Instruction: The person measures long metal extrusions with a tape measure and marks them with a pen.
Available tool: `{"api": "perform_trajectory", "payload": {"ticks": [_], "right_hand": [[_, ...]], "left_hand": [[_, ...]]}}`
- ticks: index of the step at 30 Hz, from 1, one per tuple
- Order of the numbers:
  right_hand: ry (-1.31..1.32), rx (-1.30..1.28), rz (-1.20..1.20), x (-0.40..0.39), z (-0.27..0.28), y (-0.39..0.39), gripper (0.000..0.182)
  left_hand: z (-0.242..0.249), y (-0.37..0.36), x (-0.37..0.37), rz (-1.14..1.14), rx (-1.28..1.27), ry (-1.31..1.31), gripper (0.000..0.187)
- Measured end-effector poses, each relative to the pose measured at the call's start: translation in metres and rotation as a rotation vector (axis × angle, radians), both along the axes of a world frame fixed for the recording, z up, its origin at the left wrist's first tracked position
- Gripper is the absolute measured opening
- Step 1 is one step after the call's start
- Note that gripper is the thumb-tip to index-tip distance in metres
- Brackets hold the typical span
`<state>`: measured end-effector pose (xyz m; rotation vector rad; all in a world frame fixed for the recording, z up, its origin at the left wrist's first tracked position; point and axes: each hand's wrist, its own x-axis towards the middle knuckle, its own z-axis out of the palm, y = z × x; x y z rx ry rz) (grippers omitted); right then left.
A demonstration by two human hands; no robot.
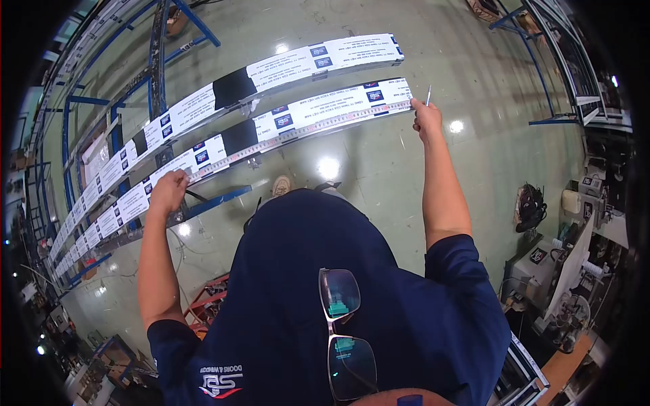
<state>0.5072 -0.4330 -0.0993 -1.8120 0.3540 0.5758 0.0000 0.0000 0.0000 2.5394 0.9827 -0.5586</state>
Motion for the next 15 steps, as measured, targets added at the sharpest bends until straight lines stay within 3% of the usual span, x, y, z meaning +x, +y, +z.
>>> {"api": "perform_trajectory", "payload": {"ticks": [2, 3, 15], "right_hand": [[-0.044, -0.075, 0.004, 0.002, 0.007, -0.005, 0.024], [-0.009, -0.042, 0.003, -0.018, -0.005, 0.012, 0.024], [-0.117, -0.128, 0.064, -0.004, -0.019, -0.003, 0.027]], "left_hand": [[-0.006, -0.005, 0.008, 0.007, 0.027, -0.004, 0.028], [0.015, 0.008, -0.005, 0.005, 0.060, 0.030, 0.028], [-0.008, 0.010, 0.004, -0.040, 0.086, 0.113, 0.035]]}}
